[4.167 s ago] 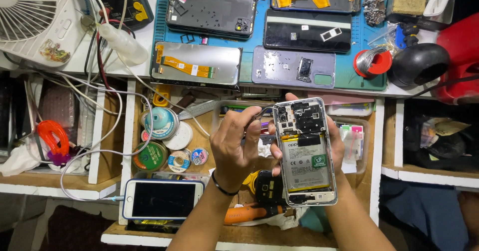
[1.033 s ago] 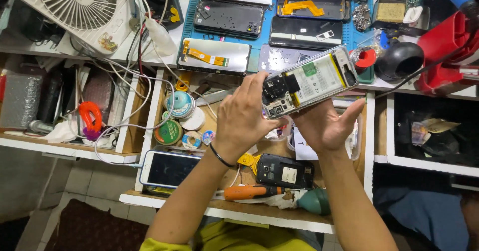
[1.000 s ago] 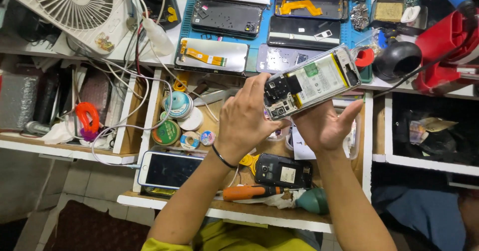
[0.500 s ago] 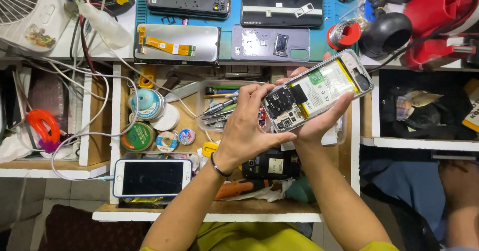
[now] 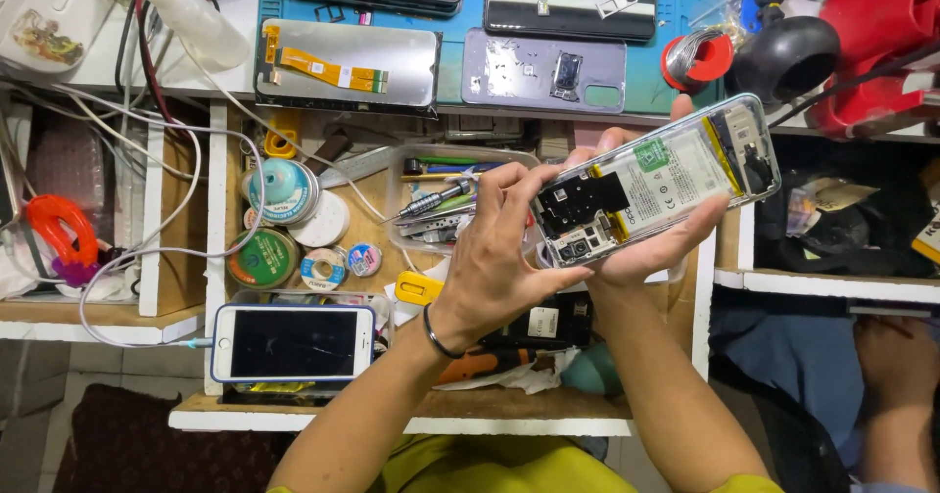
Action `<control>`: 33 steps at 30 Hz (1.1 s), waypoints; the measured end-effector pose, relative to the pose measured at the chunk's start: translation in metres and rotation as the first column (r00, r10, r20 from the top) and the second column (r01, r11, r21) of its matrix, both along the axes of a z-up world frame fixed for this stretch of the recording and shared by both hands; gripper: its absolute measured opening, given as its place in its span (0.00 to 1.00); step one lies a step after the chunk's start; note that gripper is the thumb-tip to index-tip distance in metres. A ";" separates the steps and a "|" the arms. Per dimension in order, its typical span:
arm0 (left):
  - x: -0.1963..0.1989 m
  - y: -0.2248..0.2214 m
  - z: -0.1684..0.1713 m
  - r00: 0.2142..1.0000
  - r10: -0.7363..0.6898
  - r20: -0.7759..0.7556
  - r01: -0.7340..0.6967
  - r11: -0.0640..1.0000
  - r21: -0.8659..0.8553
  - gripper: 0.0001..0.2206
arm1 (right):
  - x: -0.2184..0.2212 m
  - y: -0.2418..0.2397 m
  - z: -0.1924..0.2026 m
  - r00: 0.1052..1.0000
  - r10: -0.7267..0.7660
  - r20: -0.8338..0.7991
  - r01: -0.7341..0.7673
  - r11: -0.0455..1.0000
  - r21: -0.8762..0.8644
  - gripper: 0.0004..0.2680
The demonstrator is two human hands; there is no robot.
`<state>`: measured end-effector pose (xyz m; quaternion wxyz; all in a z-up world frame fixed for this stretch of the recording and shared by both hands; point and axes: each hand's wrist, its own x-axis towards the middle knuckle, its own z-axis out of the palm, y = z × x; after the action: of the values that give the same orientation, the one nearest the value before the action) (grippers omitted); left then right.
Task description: The person is disassembling a mobile phone to test the screen and internal connections, handling the battery and frame.
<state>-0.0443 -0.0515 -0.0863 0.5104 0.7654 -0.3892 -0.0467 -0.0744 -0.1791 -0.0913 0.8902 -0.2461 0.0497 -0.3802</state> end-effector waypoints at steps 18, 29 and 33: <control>-0.011 -0.005 -0.006 0.949 0.114 0.292 -0.089 0.991 -0.098 0.37 | -0.009 -0.014 -0.005 0.991 0.136 0.002 -0.136 0.990 0.048 0.34; -0.016 -0.003 0.008 0.917 0.171 0.361 -0.174 0.984 -0.025 0.21 | 0.002 0.005 0.014 0.966 -0.247 -0.078 0.244 0.969 -0.040 0.37; -0.019 -0.003 0.009 0.898 0.188 0.397 -0.208 0.978 0.008 0.18 | 0.006 0.010 0.019 0.913 -0.394 -0.107 0.392 0.919 -0.044 0.37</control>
<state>-0.0636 -0.0540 -0.0773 0.4042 0.8073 -0.4027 0.1506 -0.0687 -0.1695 -0.0722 0.7887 -0.2620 0.1448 -0.5371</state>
